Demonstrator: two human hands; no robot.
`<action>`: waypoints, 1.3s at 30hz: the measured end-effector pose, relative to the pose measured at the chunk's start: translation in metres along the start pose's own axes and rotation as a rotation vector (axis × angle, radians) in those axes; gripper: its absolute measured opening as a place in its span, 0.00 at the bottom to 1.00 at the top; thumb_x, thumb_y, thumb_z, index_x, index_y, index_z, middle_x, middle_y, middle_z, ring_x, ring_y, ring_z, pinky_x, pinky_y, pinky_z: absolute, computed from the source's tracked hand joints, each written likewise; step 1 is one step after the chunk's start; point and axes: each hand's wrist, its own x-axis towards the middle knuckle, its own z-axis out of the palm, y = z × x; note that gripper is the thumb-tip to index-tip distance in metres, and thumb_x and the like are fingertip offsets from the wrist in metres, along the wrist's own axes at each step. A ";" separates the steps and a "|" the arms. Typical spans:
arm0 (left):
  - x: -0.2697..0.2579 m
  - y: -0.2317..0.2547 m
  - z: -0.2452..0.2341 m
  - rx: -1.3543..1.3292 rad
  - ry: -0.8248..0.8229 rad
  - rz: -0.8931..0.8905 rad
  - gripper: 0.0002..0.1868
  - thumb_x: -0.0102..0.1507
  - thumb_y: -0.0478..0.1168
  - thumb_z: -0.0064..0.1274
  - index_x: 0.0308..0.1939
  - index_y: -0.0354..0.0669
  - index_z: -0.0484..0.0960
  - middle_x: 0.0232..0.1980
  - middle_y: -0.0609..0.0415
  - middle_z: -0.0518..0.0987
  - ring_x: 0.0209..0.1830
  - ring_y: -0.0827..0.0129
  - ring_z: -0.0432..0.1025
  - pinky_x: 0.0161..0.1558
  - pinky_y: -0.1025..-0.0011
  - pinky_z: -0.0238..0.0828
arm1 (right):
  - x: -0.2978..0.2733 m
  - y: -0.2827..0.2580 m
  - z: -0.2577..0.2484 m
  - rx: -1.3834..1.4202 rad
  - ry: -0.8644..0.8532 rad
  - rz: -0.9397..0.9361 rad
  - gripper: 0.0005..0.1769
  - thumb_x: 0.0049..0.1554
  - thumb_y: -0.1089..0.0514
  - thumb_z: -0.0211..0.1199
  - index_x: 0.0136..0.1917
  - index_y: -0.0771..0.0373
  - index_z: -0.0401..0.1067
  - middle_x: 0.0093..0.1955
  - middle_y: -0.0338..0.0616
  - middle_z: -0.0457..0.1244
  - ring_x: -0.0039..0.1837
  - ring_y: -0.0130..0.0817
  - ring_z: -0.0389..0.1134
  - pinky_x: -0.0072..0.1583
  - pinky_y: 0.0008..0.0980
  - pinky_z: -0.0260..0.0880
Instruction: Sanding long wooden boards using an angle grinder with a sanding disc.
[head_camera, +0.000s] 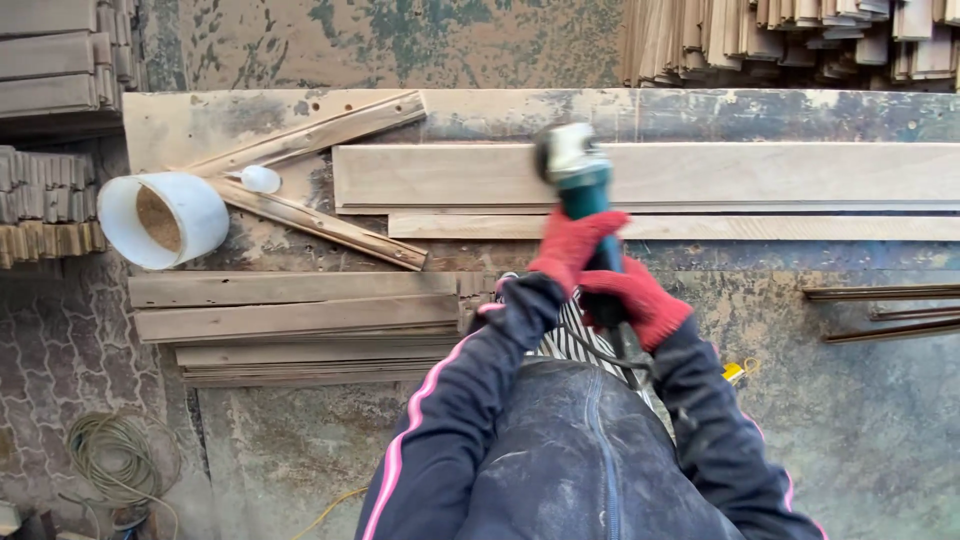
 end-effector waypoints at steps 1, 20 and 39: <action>-0.014 0.001 0.025 -0.001 -0.001 -0.001 0.35 0.45 0.35 0.77 0.55 0.46 0.79 0.40 0.46 0.82 0.38 0.50 0.80 0.34 0.41 0.83 | -0.002 0.009 -0.021 -0.001 0.001 0.000 0.18 0.43 0.58 0.76 0.44 0.65 0.72 0.30 0.64 0.66 0.30 0.56 0.72 0.28 0.53 0.73; -0.020 0.004 -0.004 0.087 0.119 0.033 0.36 0.37 0.40 0.80 0.46 0.47 0.80 0.34 0.47 0.82 0.35 0.55 0.80 0.38 0.57 0.83 | 0.001 0.027 -0.003 -0.047 0.041 -0.034 0.21 0.41 0.60 0.77 0.47 0.67 0.74 0.32 0.64 0.66 0.31 0.62 0.71 0.30 0.62 0.72; -0.039 0.131 -0.188 -0.312 0.396 0.138 0.45 0.43 0.37 0.80 0.61 0.46 0.71 0.39 0.40 0.78 0.33 0.44 0.79 0.32 0.38 0.82 | 0.016 -0.027 0.205 -0.438 -0.331 -0.029 0.25 0.43 0.50 0.78 0.47 0.66 0.72 0.30 0.63 0.65 0.28 0.54 0.71 0.30 0.47 0.74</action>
